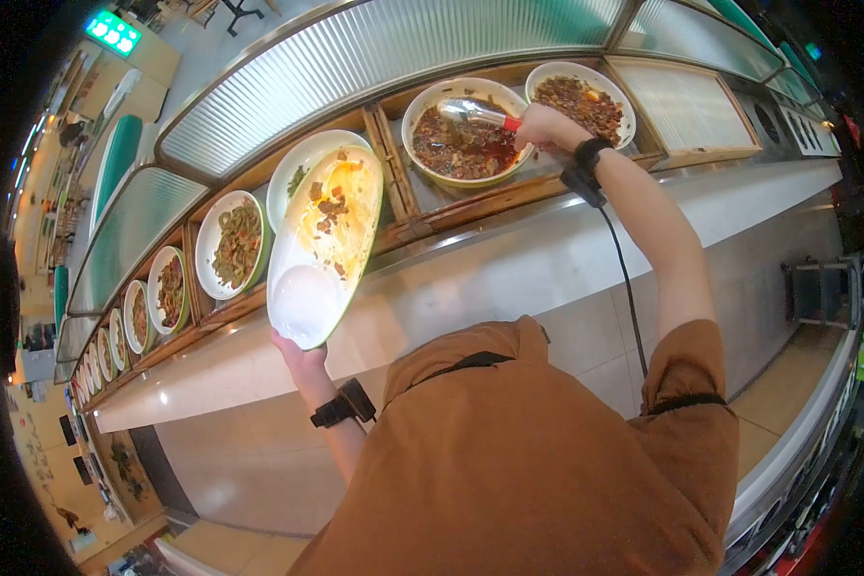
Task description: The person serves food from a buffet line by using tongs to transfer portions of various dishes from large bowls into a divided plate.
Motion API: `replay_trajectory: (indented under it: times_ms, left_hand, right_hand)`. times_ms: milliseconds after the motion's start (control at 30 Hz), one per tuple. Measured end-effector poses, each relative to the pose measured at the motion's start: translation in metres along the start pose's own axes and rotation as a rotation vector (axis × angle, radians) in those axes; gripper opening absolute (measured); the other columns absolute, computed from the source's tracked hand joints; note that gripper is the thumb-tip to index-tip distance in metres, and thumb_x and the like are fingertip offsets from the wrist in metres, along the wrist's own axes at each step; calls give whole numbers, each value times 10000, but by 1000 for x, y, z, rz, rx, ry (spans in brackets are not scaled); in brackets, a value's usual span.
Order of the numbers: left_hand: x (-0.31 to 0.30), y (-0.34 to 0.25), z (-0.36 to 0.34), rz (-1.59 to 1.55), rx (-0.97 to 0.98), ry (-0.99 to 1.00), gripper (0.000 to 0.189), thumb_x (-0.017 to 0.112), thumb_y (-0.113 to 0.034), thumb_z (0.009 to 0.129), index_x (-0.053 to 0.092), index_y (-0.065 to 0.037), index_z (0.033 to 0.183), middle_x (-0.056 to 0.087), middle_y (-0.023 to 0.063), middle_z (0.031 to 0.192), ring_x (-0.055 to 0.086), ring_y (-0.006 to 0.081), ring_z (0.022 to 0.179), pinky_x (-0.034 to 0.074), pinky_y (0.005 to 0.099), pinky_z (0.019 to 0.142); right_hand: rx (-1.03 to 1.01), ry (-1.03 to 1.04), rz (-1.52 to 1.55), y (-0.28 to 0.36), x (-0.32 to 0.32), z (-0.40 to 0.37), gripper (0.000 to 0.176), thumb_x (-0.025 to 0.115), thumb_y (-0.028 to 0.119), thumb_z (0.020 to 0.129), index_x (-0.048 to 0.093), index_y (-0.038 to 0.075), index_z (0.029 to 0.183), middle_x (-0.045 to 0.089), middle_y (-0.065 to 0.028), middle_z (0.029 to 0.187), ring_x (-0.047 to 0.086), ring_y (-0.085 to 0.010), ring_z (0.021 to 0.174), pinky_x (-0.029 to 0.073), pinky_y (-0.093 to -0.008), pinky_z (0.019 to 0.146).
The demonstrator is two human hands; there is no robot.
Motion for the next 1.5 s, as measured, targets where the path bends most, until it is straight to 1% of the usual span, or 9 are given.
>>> replay_trajectory:
  times_ms: [67, 167, 267, 567, 667, 967, 1067, 1300, 1500]
  left_hand:
    - [-1, 0, -1, -10, -4, -35, 454, 324, -363, 976, 528, -95, 1280, 572, 71, 1287, 573, 251, 1151, 506, 411, 944]
    - [-2, 1, 2, -3, -4, -10, 457, 326, -371, 975, 529, -94, 1277, 572, 70, 1285, 572, 250, 1153, 505, 414, 944]
    - [-2, 2, 8, -19, -11, 45, 449, 339, -371, 973, 534, -94, 1268, 580, 68, 1271, 579, 248, 1142, 510, 412, 937]
    - [6, -1, -4, 3, 5, -11, 418, 354, -337, 978, 543, -78, 1247, 598, 77, 1243, 599, 247, 1107, 521, 397, 919]
    - [4, -1, -2, -23, -12, -8, 421, 351, -329, 978, 536, -74, 1257, 588, 82, 1257, 584, 249, 1132, 512, 402, 934]
    - [-5, 1, 8, -14, -16, 30, 476, 328, -400, 975, 497, -107, 1309, 546, 64, 1318, 542, 260, 1192, 490, 438, 962]
    - [-3, 2, 10, -7, -26, 51, 493, 317, -425, 976, 483, -121, 1327, 527, 59, 1343, 527, 268, 1214, 485, 453, 969]
    - [6, -1, 3, 10, -6, 75, 429, 352, -341, 975, 534, -79, 1262, 586, 81, 1265, 583, 248, 1136, 511, 408, 932]
    - [-5, 3, 10, -18, -45, 35, 518, 297, -432, 974, 468, -117, 1348, 510, 70, 1366, 508, 286, 1236, 463, 474, 993]
  right_hand:
    - [-39, -41, 19, 3, -11, -2, 206, 732, 140, 601, 634, -22, 684, 560, -96, 530, 530, -184, 430, 390, -324, 410]
    - [-48, -67, -303, 6, -19, 4, 275, 736, 178, 577, 656, -37, 729, 617, -142, 590, 588, -238, 483, 463, -353, 482]
    - [-4, -86, -244, 9, -24, -3, 319, 747, 203, 569, 678, -38, 767, 644, -158, 636, 634, -272, 558, 507, -369, 557]
    - [-143, -153, -459, 30, -8, -3, 359, 779, 211, 578, 673, -51, 800, 663, -190, 700, 661, -347, 676, 537, -399, 653]
    - [-52, -51, -463, 29, 0, 5, 378, 808, 230, 589, 692, -33, 834, 682, -208, 831, 671, -348, 793, 536, -412, 717]
    - [49, 37, -326, 25, 0, 3, 429, 823, 257, 621, 690, -27, 913, 689, -171, 787, 674, -315, 761, 530, -391, 688]
    - [-12, -53, -432, 18, -2, 11, 423, 823, 250, 618, 692, -28, 909, 691, -167, 783, 675, -311, 734, 531, -386, 663]
    - [-115, -15, -510, 31, 16, 5, 363, 806, 229, 626, 672, -43, 825, 673, -161, 745, 661, -293, 659, 517, -377, 596]
    - [-59, 29, -318, 32, 12, 1, 341, 807, 229, 626, 629, -48, 713, 622, -154, 637, 598, -274, 540, 489, -363, 541]
Point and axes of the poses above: each hand's wrist, its own z-axis towards the middle knuckle, its own x-axis out of the palm, y = z × x, the point moved 7 cm from there along z, towards the middle knuckle
